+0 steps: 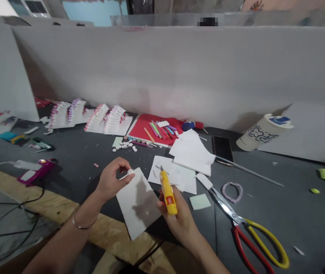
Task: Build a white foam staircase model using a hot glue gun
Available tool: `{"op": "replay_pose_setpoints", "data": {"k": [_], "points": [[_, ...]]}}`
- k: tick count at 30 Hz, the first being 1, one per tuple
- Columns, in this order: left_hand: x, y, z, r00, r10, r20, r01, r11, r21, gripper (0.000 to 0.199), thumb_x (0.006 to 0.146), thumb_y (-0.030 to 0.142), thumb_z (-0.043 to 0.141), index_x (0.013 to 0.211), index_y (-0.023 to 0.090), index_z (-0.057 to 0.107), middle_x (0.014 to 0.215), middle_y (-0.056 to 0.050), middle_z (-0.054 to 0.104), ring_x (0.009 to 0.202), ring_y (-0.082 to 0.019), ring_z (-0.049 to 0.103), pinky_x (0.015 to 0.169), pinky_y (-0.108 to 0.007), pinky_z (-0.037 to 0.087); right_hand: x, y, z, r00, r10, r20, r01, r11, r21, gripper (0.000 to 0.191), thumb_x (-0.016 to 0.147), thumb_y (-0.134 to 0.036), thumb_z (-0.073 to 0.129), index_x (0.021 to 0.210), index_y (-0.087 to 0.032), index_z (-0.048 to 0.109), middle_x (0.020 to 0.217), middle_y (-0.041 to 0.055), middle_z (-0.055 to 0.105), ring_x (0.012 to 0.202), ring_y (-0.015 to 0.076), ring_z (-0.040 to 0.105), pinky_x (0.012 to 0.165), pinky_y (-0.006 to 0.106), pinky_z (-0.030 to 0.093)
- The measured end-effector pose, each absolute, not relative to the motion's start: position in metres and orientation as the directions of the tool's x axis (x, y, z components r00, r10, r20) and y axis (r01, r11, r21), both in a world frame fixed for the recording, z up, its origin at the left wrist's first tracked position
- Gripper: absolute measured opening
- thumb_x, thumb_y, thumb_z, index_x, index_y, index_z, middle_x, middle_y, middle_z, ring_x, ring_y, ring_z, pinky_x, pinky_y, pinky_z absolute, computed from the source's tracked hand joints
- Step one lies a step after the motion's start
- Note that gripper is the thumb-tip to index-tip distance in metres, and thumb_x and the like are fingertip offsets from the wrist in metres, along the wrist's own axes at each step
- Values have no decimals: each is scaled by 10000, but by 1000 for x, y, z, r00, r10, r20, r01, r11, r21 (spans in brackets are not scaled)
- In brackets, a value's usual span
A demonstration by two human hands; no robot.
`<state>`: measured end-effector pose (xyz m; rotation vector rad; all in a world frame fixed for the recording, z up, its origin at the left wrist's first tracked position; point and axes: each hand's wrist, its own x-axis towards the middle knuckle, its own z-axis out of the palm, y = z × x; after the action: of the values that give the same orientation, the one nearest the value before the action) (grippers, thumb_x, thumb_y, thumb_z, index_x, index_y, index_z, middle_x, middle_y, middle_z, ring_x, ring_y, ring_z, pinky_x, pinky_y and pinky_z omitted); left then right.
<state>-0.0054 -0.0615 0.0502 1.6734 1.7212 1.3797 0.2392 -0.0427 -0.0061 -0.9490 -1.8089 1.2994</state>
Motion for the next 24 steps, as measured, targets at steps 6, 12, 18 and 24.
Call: {"op": "replay_pose_setpoints", "data": {"k": [6,12,18,24], "points": [[-39,-103,65,-202,789,581,788,-222,575,135,793,233,680,735,212,561,741,-21,600,699,-159,527,668,-275,429,176,-33,10,-614,786,67,367,360,-858,217,889,-399,569,916,-230,436,829,31,571,707,206,588,640,334,485],[-46,-139,68,-289,659,694,828,-192,527,107,811,210,666,775,215,566,735,-8,589,674,-149,530,628,-261,434,59,-29,21,-734,678,-38,489,489,-722,329,845,-352,670,1035,-164,477,1052,151,601,908,259,646,745,359,509],[-43,-142,44,-368,685,629,771,-154,618,113,825,233,658,775,206,560,720,13,575,625,-127,516,579,-229,429,9,-28,16,-755,646,-112,577,572,-583,386,816,-387,712,1056,-114,583,1068,181,616,828,245,662,711,340,514],[-51,-134,25,-405,693,596,714,-167,680,126,824,244,669,784,198,559,717,26,569,605,-113,501,557,-209,414,46,37,21,-679,734,35,627,604,-493,235,965,-294,495,1099,-169,642,1144,148,633,1008,243,626,856,333,472]]}}
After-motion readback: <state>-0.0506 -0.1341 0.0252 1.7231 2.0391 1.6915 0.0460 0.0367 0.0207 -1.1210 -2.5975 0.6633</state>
